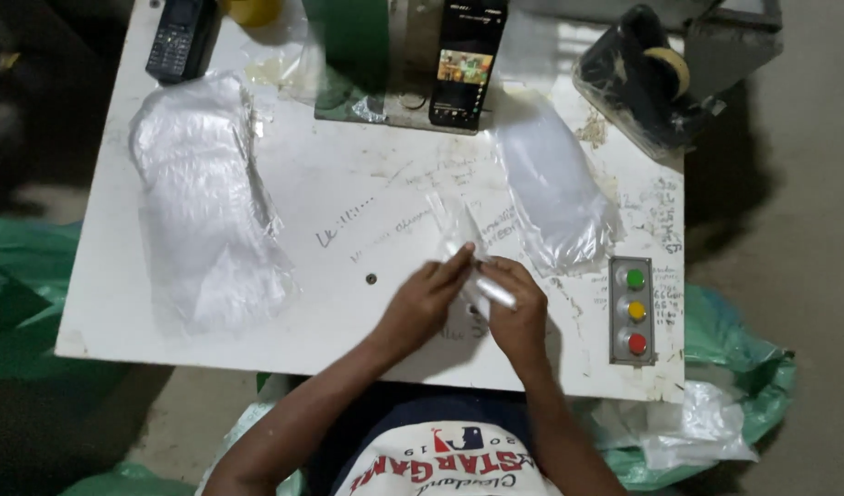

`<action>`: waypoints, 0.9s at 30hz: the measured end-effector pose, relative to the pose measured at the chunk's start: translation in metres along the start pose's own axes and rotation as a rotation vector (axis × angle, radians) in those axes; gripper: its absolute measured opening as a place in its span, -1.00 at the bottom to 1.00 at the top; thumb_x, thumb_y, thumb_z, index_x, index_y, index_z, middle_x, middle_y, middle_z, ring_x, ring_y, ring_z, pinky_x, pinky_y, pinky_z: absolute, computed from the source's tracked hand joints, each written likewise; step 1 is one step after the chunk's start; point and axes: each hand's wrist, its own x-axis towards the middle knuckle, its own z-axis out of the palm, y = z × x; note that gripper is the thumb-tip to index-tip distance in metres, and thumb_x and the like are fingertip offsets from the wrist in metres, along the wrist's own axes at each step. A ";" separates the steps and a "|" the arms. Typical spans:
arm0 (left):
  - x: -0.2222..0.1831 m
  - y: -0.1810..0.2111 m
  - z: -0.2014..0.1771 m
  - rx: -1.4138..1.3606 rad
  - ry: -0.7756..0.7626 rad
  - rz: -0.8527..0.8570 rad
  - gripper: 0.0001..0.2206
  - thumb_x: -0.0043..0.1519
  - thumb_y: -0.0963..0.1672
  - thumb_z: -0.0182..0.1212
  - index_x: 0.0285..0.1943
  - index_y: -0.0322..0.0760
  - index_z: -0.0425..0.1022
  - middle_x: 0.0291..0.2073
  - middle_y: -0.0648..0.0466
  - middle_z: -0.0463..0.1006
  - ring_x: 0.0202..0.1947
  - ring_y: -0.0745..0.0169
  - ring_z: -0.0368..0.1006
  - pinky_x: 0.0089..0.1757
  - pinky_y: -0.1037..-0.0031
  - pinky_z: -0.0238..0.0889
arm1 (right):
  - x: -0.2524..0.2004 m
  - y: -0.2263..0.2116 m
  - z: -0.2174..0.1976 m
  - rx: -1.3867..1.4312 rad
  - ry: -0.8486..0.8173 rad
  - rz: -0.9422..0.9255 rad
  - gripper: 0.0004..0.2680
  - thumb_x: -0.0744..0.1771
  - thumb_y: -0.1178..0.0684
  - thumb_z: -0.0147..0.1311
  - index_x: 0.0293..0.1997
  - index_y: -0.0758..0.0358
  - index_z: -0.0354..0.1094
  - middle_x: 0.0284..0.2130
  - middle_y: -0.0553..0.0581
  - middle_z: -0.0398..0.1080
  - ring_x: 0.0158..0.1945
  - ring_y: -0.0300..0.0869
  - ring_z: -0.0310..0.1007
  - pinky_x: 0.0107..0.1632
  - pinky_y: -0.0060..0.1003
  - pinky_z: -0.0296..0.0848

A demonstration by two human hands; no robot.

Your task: The person is manually folding and stacking small plastic bags at a workstation equipped with a packaging machine.

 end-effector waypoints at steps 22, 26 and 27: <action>0.009 0.030 -0.047 -0.154 0.086 -0.210 -0.89 0.18 -0.22 0.31 -0.14 -0.31 0.57 -0.36 -0.03 0.50 -0.39 -0.04 0.44 -0.34 0.26 0.27 | 0.012 0.030 0.052 1.310 -0.388 0.871 -0.54 0.44 -0.28 -0.12 -0.40 0.36 0.47 -0.54 0.30 0.44 -0.38 -0.05 0.52 -0.12 -0.25 0.44; -0.011 0.009 -0.062 -0.027 -0.177 -0.362 -0.60 0.47 -0.04 -0.13 0.41 -0.31 0.32 0.37 -0.25 0.31 0.38 -0.24 0.19 0.29 0.08 -0.05 | 0.020 -0.013 0.033 0.825 -0.371 0.688 -0.76 0.36 0.10 -0.04 0.04 0.43 0.44 -0.09 0.31 0.51 -0.06 -0.06 0.48 0.06 -0.18 0.43; -0.018 0.001 -0.058 -0.060 -0.294 -0.427 -0.53 0.50 -0.04 -0.25 0.51 -0.41 0.21 0.44 -0.32 0.22 0.47 -0.29 0.05 0.38 0.04 -0.25 | 0.023 -0.036 0.022 0.457 -0.263 0.517 -0.69 0.35 0.10 -0.03 0.18 0.47 0.38 0.04 0.35 0.45 0.04 -0.05 0.44 0.14 -0.18 0.40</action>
